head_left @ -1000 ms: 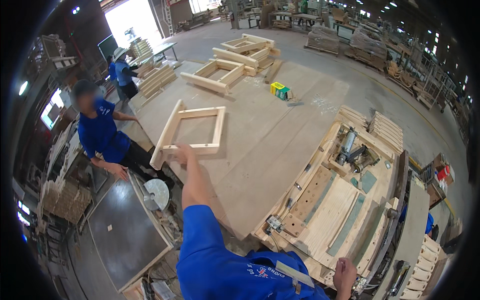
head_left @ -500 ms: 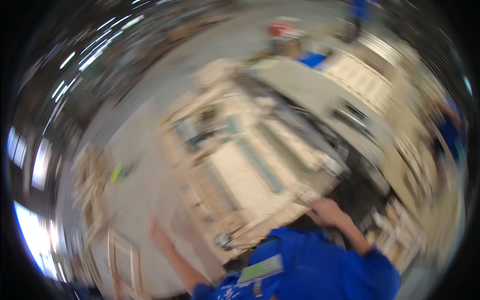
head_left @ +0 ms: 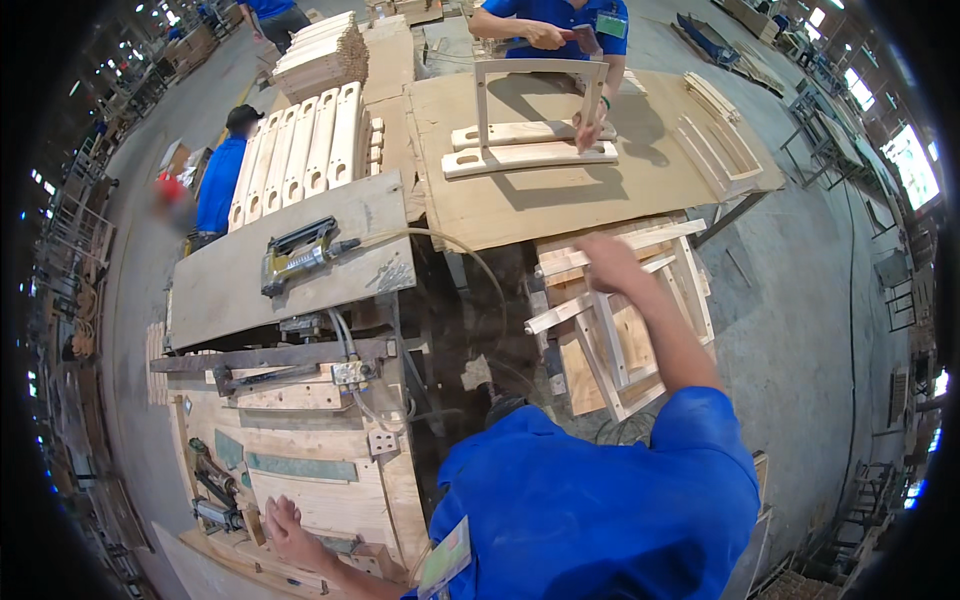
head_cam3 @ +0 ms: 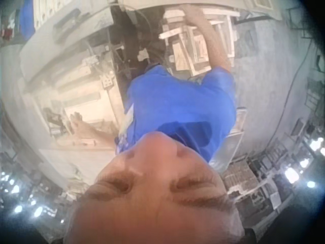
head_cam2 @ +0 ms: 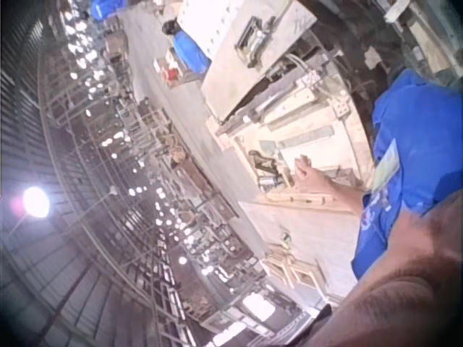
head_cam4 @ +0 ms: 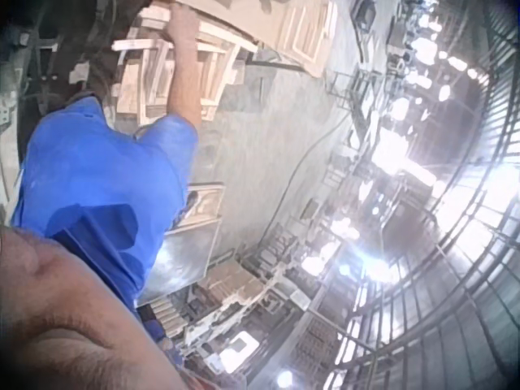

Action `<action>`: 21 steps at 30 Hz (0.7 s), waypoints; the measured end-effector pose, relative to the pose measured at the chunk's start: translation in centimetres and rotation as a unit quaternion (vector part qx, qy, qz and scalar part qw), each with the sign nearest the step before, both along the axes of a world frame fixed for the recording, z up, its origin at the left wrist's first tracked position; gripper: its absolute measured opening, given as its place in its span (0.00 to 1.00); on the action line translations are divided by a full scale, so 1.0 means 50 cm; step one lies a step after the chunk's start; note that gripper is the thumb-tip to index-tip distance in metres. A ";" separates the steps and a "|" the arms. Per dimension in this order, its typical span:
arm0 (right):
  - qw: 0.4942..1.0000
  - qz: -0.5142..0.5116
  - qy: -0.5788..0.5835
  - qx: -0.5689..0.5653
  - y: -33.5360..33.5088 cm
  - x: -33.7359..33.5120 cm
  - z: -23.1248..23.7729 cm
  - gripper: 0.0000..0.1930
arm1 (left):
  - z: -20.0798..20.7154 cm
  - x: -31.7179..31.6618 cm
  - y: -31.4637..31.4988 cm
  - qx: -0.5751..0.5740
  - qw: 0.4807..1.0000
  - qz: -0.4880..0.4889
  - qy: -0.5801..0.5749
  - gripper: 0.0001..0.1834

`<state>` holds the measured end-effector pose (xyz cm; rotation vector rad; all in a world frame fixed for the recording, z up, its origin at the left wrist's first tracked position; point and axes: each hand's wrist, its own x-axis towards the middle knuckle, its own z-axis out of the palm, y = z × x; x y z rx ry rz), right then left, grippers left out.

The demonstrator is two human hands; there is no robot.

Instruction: The person assembles wooden chair frames on a jig in a factory. They place frame parts into the jig, use a pneumatic nail gun to fasten joints, and then remove the completed frame to place it aside. This process is repeated for multiple frames.

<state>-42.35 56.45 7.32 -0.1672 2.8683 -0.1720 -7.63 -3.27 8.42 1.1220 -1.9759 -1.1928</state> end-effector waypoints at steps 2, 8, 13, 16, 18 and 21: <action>0.990 0.012 0.005 0.141 0.118 -0.032 -0.042 0.25 | -0.017 -0.065 0.036 0.013 0.999 -0.048 0.014 0.24; 0.977 0.047 -0.085 0.187 0.237 -0.118 -0.122 0.26 | -0.039 -0.181 0.116 0.101 0.989 -0.107 0.019 0.23; 0.960 0.148 -0.105 0.211 0.260 -0.134 -0.125 0.31 | -0.035 -0.190 0.139 0.110 0.986 -0.125 0.019 0.19; 0.944 0.260 0.061 0.195 0.276 -0.115 -0.049 0.30 | -0.057 -0.155 0.127 0.143 0.982 -0.107 0.061 0.18; 0.963 0.197 -0.038 0.180 0.166 -0.109 -0.027 0.26 | -0.034 -0.115 0.115 0.115 0.989 -0.085 0.041 0.18; 0.964 0.189 -0.088 0.166 0.036 -0.080 0.099 0.21 | -0.017 -0.067 0.108 0.130 0.989 -0.060 0.042 0.18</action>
